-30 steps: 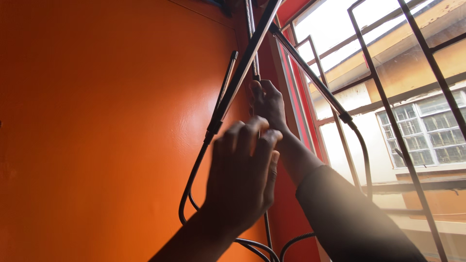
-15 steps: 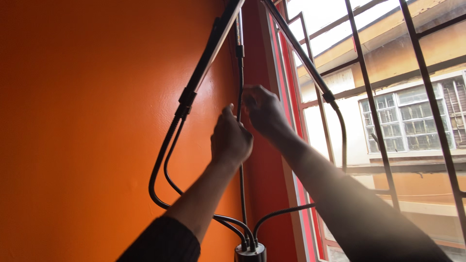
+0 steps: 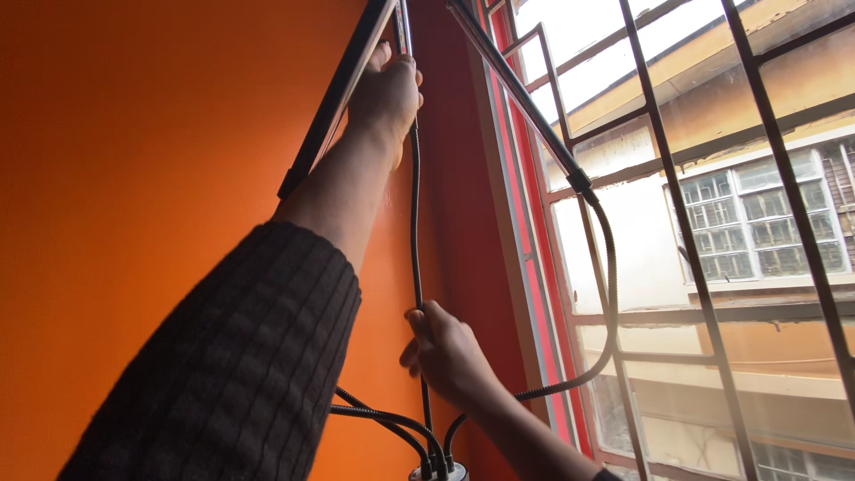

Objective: The person assembles a multi-arm LED light fixture by hand. They attach a small black component to the central hub, then insert and secure three flexible metal arms into the hub, arranging them in a star-like configuration.

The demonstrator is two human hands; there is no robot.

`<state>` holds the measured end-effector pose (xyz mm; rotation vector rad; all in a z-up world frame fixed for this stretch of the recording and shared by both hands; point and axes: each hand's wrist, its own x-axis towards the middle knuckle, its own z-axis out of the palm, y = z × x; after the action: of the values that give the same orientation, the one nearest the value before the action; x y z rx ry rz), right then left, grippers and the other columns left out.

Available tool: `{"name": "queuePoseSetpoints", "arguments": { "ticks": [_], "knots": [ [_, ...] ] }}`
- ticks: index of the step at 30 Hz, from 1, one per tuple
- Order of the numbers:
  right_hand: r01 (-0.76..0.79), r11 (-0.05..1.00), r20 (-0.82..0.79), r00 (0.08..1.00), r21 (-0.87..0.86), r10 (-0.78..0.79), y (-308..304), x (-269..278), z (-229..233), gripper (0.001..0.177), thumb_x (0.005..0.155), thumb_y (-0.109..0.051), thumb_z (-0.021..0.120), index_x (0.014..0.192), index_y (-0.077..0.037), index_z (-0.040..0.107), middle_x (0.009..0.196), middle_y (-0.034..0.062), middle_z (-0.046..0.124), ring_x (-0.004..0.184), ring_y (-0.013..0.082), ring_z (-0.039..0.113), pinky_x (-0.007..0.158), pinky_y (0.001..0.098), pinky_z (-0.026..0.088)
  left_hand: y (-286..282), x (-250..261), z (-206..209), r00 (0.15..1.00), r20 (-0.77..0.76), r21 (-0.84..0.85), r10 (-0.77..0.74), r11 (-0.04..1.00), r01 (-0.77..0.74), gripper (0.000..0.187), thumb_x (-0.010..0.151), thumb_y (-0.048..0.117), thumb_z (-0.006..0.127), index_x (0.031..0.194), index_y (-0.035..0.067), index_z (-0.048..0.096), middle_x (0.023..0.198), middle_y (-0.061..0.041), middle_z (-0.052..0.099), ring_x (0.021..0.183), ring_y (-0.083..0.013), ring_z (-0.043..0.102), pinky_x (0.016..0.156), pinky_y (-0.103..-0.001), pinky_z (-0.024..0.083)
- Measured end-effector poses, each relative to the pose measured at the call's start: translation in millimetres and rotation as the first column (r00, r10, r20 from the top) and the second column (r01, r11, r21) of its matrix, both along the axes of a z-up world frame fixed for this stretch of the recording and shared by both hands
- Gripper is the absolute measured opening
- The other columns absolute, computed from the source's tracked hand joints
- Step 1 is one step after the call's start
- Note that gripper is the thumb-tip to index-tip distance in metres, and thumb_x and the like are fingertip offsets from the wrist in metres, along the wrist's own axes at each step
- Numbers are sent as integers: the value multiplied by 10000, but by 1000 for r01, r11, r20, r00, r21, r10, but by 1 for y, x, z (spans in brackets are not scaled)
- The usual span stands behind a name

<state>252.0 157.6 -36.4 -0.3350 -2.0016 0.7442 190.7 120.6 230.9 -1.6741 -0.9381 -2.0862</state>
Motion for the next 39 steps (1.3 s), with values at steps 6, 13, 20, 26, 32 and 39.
{"name": "queuePoseSetpoints", "arguments": {
  "ticks": [6,13,20,26,32,39],
  "knots": [
    [25,987,143,990,-158,-2,-9,11,-9,514,1084,-423,290,1214,-22,584,699,146,734,565,197,700,618,379,586,-18,7,-14,982,-178,-83,57,994,-73,300,1018,172,489,1305,125,561,904,15,658,694,-54,642,601,-243,543],
    [92,987,242,968,-131,-58,-1,6,-6,454,1098,-331,339,1128,33,609,605,127,717,450,188,683,439,328,566,-9,10,-30,923,-328,8,200,978,-209,240,1012,121,595,1251,108,588,942,-4,712,740,-64,700,670,-244,603],
    [147,986,282,952,-76,-120,9,-6,-8,491,1115,-333,358,1108,72,636,584,136,708,477,208,703,462,329,594,14,-32,-39,904,-354,58,239,971,-233,204,1017,40,577,1216,83,566,959,-73,711,792,-118,714,709,-287,604],
    [180,977,371,920,-116,-126,9,-17,-10,392,1097,-274,460,1056,59,662,627,131,729,572,183,752,587,306,635,18,-56,-61,832,-318,57,455,885,-462,200,1005,98,602,1199,108,554,1007,-67,754,905,-176,766,749,-306,626],
    [168,985,461,878,-42,-130,16,-25,-14,307,1060,-192,521,989,43,706,739,120,770,713,202,793,684,314,651,35,-55,-65,793,-305,59,527,842,-537,168,985,109,619,1149,133,592,1042,-76,775,985,-202,770,820,-352,630],
    [292,950,487,817,109,-307,29,-39,-22,250,1005,-271,653,1001,-31,725,1058,176,747,1056,301,729,893,409,600,63,-54,-86,750,-251,33,612,780,-625,170,977,98,610,1144,132,608,1023,-76,780,967,-264,753,838,-427,586]
  ]
}}
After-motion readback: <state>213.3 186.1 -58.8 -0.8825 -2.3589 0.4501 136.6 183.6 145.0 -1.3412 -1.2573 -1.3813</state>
